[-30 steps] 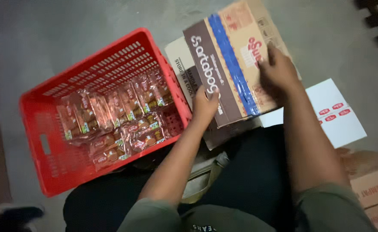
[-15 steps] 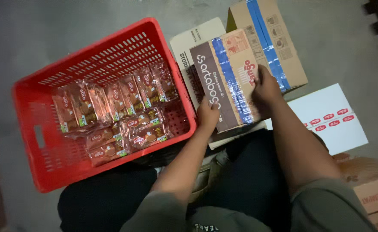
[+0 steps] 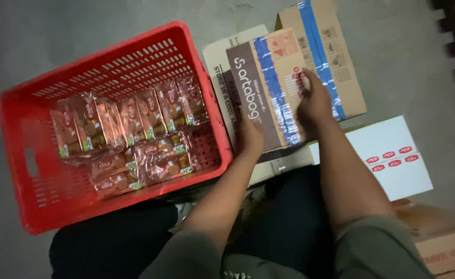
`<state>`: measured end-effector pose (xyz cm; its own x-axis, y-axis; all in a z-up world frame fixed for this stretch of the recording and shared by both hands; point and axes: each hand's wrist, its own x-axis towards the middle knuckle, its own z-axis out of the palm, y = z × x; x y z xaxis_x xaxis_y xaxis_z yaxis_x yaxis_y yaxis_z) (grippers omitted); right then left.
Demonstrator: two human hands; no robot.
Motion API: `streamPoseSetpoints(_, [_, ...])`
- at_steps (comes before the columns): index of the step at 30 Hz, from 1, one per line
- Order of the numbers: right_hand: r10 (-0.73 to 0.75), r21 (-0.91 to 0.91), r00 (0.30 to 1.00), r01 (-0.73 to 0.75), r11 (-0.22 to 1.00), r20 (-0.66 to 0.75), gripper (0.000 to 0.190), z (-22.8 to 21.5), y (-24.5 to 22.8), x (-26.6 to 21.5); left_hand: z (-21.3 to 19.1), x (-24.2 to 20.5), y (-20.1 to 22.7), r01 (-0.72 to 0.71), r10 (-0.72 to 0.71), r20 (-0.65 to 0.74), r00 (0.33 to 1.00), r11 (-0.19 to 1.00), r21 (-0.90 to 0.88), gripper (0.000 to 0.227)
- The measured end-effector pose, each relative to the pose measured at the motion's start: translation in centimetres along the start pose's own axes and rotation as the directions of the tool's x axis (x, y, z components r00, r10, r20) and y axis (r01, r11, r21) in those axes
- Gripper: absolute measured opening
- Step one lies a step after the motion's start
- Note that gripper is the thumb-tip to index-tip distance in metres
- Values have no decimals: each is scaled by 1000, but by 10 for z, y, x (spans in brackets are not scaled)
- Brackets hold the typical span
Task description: The person transfers individually wrapped snack bars from a cardboard box into a red plastic basket. They arrange the items in rows within the basket, then close the empty box and move it aside. The person repeats this process with a second box of different snack bars, filling the basket further.
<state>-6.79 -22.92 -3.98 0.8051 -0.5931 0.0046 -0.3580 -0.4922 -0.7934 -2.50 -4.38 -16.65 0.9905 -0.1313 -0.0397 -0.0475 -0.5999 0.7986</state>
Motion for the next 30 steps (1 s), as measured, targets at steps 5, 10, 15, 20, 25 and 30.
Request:
streamPoseSetpoints(5, [-244, -246, 963, 266, 932, 117, 89, -2, -23, -8, -61, -43, 59, -500, 496, 79, 865, 865, 49, 72])
streamPoseSetpoints(10, [70, -452, 958, 67, 890, 279, 105, -4, -38, -30, -99, -71, 83, -567, 459, 445, 769, 811, 144, 72])
streamPoseSetpoints(15, [26, -469, 988, 49, 882, 152, 90, -16, -30, -33, -118, -80, 85, -608, 411, 583, 701, 771, 187, 70])
streamPoseSetpoints(20, [45, -664, 995, -95, 742, -91, 51, -60, -30, -34, -116, -83, 92, -644, 471, 573, 671, 753, 135, 64])
streamPoseSetpoints(25, [233, -607, 968, -238, 758, -90, 56, -68, -44, -48, -103, -74, 104, -671, 413, 654, 634, 715, 199, 73])
streamPoseSetpoints(30, [365, -499, 930, -303, 812, 29, 64, -23, 67, -5, -86, -64, 103, -645, 346, 678, 648, 723, 248, 67])
